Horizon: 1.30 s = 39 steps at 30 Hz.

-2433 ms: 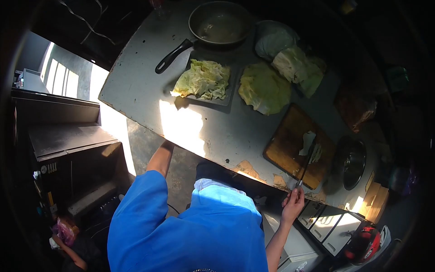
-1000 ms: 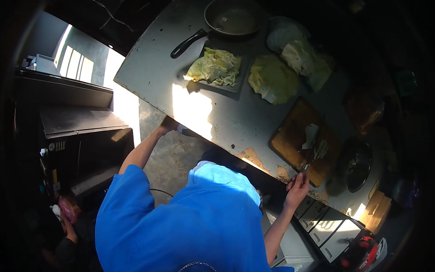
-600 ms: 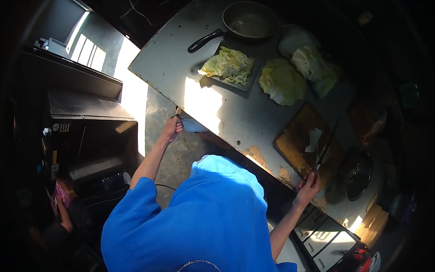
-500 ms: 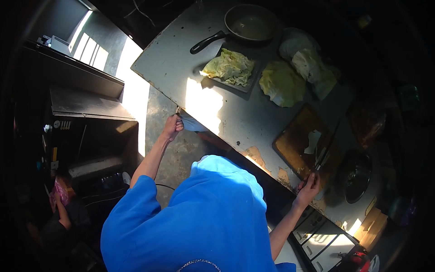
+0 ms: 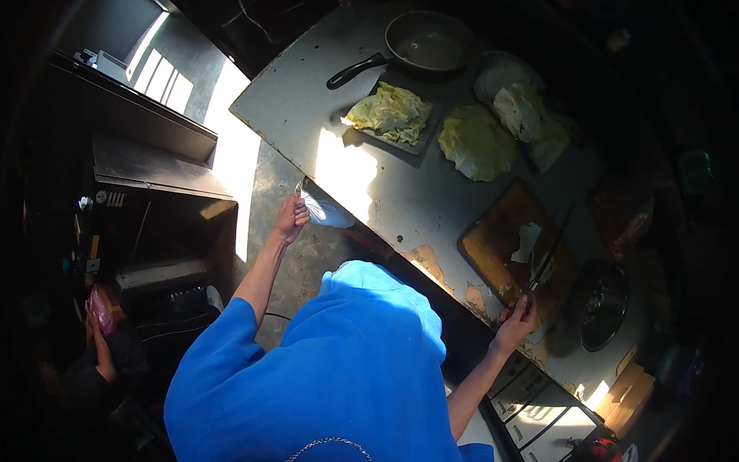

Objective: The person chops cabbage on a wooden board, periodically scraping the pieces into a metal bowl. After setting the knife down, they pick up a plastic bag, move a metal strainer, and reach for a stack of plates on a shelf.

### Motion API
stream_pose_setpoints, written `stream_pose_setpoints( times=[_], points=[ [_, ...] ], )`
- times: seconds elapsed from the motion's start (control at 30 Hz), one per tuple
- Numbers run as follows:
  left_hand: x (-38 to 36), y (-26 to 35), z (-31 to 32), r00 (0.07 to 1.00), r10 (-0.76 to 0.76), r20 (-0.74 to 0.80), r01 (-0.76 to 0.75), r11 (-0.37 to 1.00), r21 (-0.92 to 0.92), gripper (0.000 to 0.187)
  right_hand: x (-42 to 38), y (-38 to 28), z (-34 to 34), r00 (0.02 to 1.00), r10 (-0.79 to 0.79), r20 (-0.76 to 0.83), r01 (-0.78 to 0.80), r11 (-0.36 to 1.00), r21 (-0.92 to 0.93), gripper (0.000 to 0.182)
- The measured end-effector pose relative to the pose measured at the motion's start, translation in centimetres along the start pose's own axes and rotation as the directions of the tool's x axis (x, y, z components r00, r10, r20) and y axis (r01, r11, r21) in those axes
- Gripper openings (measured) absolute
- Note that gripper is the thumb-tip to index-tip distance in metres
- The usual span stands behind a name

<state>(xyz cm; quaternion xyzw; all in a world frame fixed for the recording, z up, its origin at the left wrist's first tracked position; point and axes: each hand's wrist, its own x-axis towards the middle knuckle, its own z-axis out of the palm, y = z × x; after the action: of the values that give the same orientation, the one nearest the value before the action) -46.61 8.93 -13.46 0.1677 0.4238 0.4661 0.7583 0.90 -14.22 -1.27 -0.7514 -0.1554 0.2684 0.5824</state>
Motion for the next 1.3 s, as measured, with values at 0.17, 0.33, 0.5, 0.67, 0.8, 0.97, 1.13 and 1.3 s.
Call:
stream_pose_setpoints(
  times=[0.17,0.33,0.5,0.67,0.8,0.97,1.13,1.3],
  points=[
    [3.9,-3.5,-0.3,0.998,0.059,0.023,-0.059,0.998,-0.019,0.025,0.0,-0.3,-0.8,0.999,-0.02,-0.027,0.019,1.0,-0.024,0.029],
    [12.2,-9.7,-6.3,0.993,0.113,-0.04,-0.114,0.993,-0.029,0.018,-1.3,-1.1,-1.3,0.996,-0.039,-0.086,0.037,0.999,-0.026,0.029],
    [12.8,-9.2,-4.3,0.992,0.105,-0.075,-0.081,0.958,0.275,0.057,-2.6,-1.1,-1.9,0.987,-0.044,-0.155,0.04,0.999,-0.029,0.028],
    [14.9,-9.2,-7.6,0.99,0.075,-0.123,-0.032,0.947,0.319,0.057,-3.6,-1.8,-0.9,0.978,-0.024,-0.209,0.022,1.0,-0.012,0.028],
    [14.8,-10.3,-9.6,0.949,0.238,-0.206,-0.065,0.789,0.61,0.033,-3.6,-1.8,-0.4,0.979,-0.03,-0.202,0.029,1.0,-0.01,0.027],
    [15.7,-11.0,-10.6,0.992,0.129,0.017,-0.087,0.563,0.822,0.035,-3.1,-1.9,0.5,0.984,-0.031,-0.176,0.027,0.999,-0.022,0.024],
    [15.7,-11.0,-10.2,0.966,-0.046,0.256,-0.241,0.21,0.948,0.037,-3.3,-2.2,1.5,0.991,0.008,-0.137,-0.008,1.0,0.003,0.036],
    [15.1,-11.0,-9.3,0.876,-0.233,0.423,-0.465,-0.172,0.868,0.039,-3.3,-2.3,1.8,0.99,0.025,-0.137,-0.025,1.0,0.001,0.039]
  ],
)
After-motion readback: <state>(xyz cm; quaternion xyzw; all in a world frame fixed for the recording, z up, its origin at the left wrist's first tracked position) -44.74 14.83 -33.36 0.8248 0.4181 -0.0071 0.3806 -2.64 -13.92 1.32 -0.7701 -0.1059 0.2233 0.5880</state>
